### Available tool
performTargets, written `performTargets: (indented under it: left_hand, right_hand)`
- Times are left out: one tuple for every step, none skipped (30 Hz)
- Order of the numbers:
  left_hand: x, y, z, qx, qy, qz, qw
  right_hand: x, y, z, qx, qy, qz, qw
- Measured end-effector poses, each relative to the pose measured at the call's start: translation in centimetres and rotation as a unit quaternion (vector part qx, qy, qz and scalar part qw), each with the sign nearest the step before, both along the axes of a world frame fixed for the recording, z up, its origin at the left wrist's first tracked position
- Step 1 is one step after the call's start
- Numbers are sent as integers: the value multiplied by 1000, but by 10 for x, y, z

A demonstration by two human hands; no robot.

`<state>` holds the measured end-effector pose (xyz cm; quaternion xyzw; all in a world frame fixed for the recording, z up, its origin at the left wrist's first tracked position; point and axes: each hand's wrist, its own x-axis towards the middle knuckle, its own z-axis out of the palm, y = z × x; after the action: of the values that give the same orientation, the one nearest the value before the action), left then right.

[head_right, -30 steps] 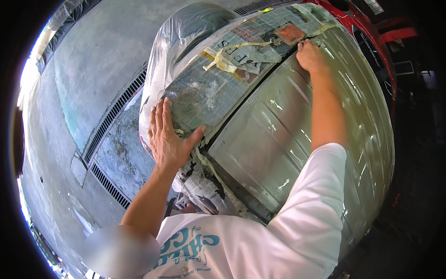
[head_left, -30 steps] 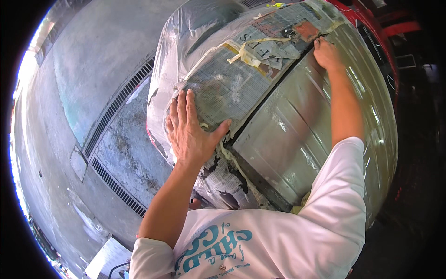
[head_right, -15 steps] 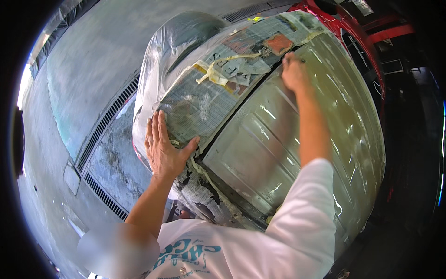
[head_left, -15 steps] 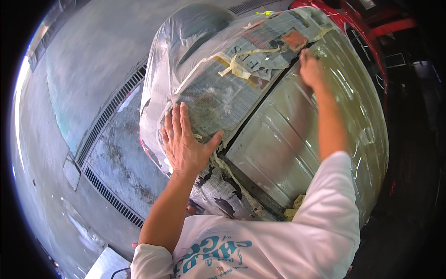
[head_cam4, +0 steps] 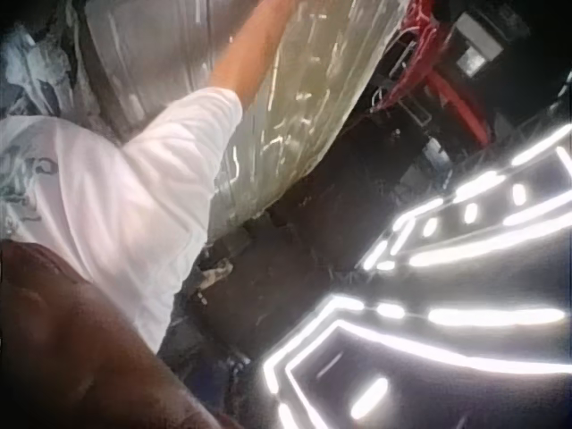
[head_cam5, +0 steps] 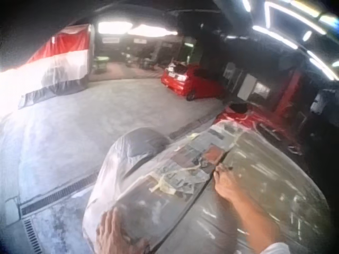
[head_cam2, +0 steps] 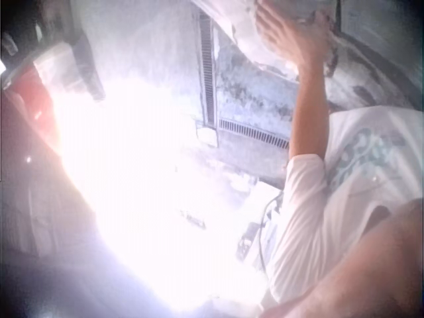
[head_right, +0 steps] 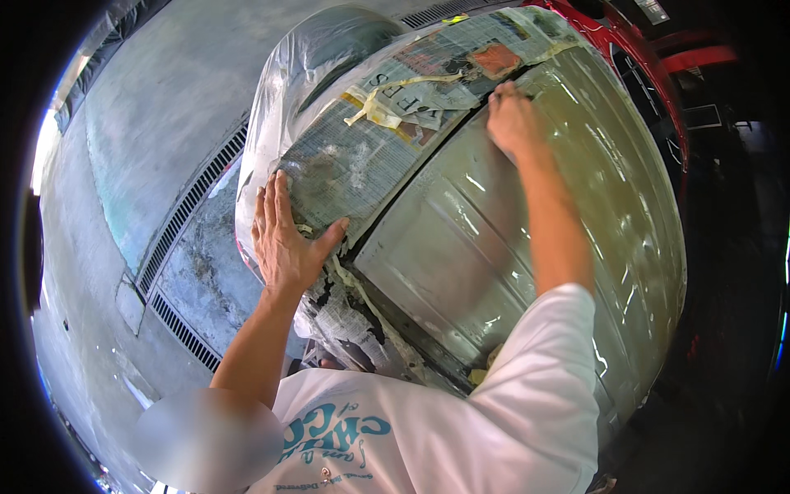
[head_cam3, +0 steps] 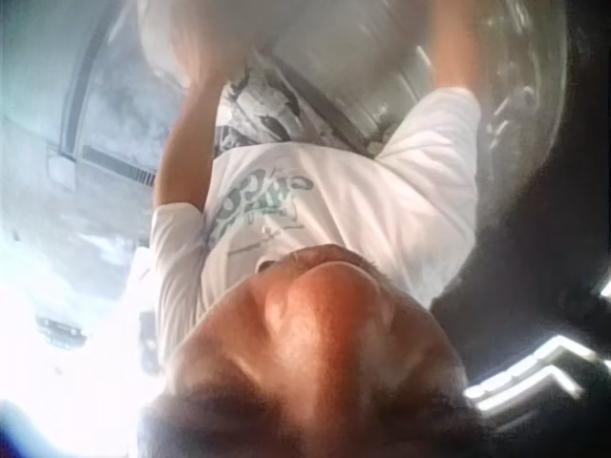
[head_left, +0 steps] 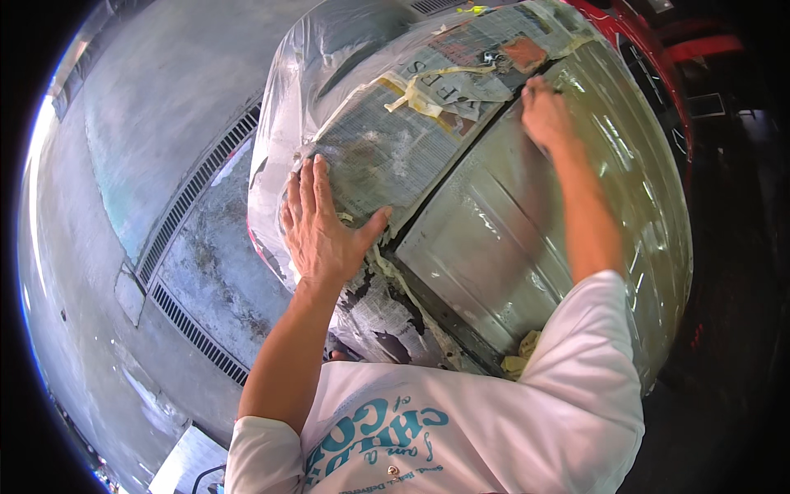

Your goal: The person sands the hood of a car using a sanding block and a yellow cloth. The hood is partially masked with plastic and tape. The person repeatedly sands the surface and wipes it with the cloth.

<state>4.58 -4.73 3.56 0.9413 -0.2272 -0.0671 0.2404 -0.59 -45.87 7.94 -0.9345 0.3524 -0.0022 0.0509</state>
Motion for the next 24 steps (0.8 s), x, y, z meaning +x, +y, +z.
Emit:
performTargets:
  left_hand:
    - [0,-1,0,-2,0,2,1000]
    - [1,-3,0,-11,-2,0,1000]
    - [-1,-4,-1,-19,-3,0,1000]
    - [-2,-3,-1,-21,-6,0,1000]
    - [-1,-2,-1,-19,-8,-4,1000]
    - [-1,-1,-1,-16,-10,-6,1000]
    - [0,4,-3,-6,-13,-2,1000]
    - [-2,5,-3,1,-8,-6,1000]
    - [-1,3,1,8,-7,-9,1000]
    - [-1,-2,4,12,-7,-11,1000]
    - [-1,-5,4,8,-9,-12,1000]
    - [-1,-5,5,10,-11,-10,1000]
    - [0,-2,4,12,-11,-11,1000]
    - [-3,4,2,16,-15,-6,1000]
    - [-3,8,0,19,-20,-3,1000]
    - [-1,7,-2,11,-25,-1,1000]
    - [-1,6,0,9,-27,0,1000]
    - [0,5,-2,3,-27,-2,1000]
    - [-1,6,-3,-3,-26,2,1000]
    - [0,3,-3,-14,-28,0,1000]
    - [0,2,-4,-15,-27,0,1000]
    - [0,1,-2,-15,-21,3,1000]
    - [1,0,-2,-15,-13,6,1000]
    - [1,0,-1,-15,-6,8,1000]
  right_hand:
    - [-13,14,-4,-32,-7,41,999]
    - [-28,20,-17,-67,-14,80,994]
    - [-36,19,-28,-100,-19,121,987]
    - [-38,9,-33,-98,-39,122,987]
    - [-39,-6,-38,-95,-63,121,986]
    - [-34,-19,-44,-90,-87,122,985]
    - [-13,-13,-24,-26,-78,28,996]
    - [-6,-34,-19,-34,-63,9,997]
    - [4,-69,-17,-43,-53,-8,998]
    - [11,-106,-17,-56,-23,-35,998]
    - [18,-129,-20,-66,8,-60,996]
    - [24,-128,-26,-70,-19,-56,996]
    - [27,-123,-27,-72,-44,-56,995]
    - [25,-114,-29,-73,-61,-55,994]
    - [23,-105,-33,-58,-46,-49,996]
    - [22,-98,-29,-53,-32,-44,997]
    - [21,-88,-24,-48,-16,-39,998]
    - [21,-76,-18,-43,0,-35,998]
    - [22,-43,-5,-28,16,-53,998]
    - [16,-34,-3,-43,12,-35,998]
    - [8,-29,-8,-57,7,-17,998]
    - [3,-20,-13,-69,1,3,998]
    - [-2,-2,-14,-61,-5,16,998]
    - [-6,15,-17,-79,5,32,996]
